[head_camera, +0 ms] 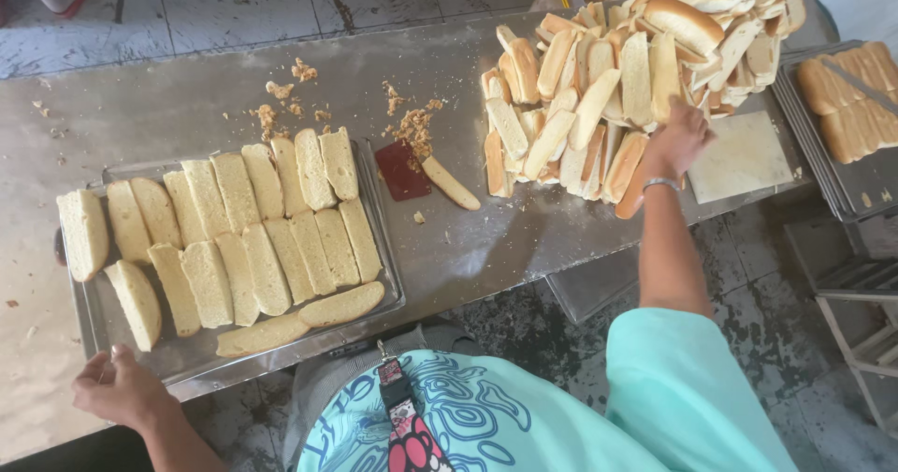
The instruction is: The person arranges sliced bread pieces onto a metal tray in a commercial kitchen. They pick up slices from a pile on the table and place them neatly in rows on the tray, filling it up before moving the tray to a nearby surface.
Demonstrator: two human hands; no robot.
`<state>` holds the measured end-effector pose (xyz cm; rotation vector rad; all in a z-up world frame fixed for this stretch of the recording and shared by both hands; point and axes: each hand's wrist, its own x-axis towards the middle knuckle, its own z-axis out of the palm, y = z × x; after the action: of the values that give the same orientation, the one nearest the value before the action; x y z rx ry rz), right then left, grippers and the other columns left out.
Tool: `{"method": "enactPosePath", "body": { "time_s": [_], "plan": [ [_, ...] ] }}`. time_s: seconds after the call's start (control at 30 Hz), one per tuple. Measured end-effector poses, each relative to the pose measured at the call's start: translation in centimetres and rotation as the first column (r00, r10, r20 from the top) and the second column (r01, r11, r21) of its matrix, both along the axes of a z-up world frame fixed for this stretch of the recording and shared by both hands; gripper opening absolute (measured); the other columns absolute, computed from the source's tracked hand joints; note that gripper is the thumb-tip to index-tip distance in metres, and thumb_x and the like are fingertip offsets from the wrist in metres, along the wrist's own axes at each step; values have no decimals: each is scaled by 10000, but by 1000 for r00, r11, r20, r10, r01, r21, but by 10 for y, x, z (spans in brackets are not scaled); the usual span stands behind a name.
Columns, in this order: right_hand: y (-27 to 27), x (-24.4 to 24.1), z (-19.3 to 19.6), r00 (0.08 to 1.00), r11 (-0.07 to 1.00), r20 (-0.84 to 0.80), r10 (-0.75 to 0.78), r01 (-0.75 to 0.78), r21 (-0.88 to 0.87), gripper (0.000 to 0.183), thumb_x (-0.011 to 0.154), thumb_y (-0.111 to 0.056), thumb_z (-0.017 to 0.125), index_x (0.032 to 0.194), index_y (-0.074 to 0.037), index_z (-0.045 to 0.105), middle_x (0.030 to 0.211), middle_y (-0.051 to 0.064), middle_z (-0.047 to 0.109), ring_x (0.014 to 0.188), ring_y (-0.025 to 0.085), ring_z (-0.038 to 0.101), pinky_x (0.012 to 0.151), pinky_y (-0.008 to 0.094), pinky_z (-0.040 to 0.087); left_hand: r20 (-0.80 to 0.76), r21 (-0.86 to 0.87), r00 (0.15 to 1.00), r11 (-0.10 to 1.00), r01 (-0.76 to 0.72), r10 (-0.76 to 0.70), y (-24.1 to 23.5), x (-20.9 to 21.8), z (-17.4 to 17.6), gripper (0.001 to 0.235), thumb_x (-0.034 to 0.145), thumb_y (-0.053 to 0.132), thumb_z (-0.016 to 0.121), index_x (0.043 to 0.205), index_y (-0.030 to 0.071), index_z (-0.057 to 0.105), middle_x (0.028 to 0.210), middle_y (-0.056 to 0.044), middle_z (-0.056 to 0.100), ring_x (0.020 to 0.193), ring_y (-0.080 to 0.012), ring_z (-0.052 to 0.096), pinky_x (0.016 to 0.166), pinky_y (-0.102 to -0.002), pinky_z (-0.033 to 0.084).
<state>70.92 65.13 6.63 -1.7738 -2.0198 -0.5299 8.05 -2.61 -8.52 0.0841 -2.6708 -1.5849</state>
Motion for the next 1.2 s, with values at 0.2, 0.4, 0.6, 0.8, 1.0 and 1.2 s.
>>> {"method": "enactPosePath", "body": {
  "time_s": [0.2,0.4,0.6,0.8,1.0,1.2],
  "plan": [
    [-2,-19,49,842,939,-416,342,-298,169,356,896,44,772,1231,-61,715,1262,134,561,1156,301,630,969,447,545,31,90,999,996,8,-11,26,9,36,218,1032,93,729,1193,17,604,1178,-85,472,999,-176,521,808,-317,495],
    [-66,-110,119,594,839,-596,540,-439,323,364,910,107,771,1237,21,636,1314,144,464,1153,253,627,960,335,635,-127,95,973,974,205,-192,75,4,70,242,1059,127,755,1210,-8,622,1219,-132,517,1092,-210,546,948,-373,470],
    [-184,-245,107,297,702,-853,429,-703,109,293,1021,-152,762,1263,-59,627,1092,34,738,949,99,726,783,206,602,80,399,673,642,654,-736,179,63,122,293,926,145,706,1204,99,627,1117,-24,694,1030,-177,688,862,-319,563],
    [-327,-342,52,225,237,-926,303,-959,-156,299,988,-299,724,1187,-75,713,1038,21,673,844,82,687,720,211,616,-352,-281,218,325,903,-910,192,118,212,653,797,190,785,1387,44,546,1379,-216,525,1258,-424,492,1029,-554,391],
    [-360,-304,-15,374,350,-877,302,-899,-263,673,943,-416,721,1463,-33,531,1423,150,562,1336,270,534,1136,432,401,-124,-142,601,613,777,-790,138,57,138,355,984,141,682,1307,44,572,1323,-233,580,1126,-413,614,911,-489,520],
    [-373,-183,-125,888,700,-125,443,-430,-571,834,794,-535,794,1501,-194,514,1586,355,224,1434,578,135,1092,691,187,9,7,961,961,277,-278,6,-91,66,387,922,157,695,1274,32,592,1081,-134,737,929,-234,725,802,-379,566]
  ]
}}
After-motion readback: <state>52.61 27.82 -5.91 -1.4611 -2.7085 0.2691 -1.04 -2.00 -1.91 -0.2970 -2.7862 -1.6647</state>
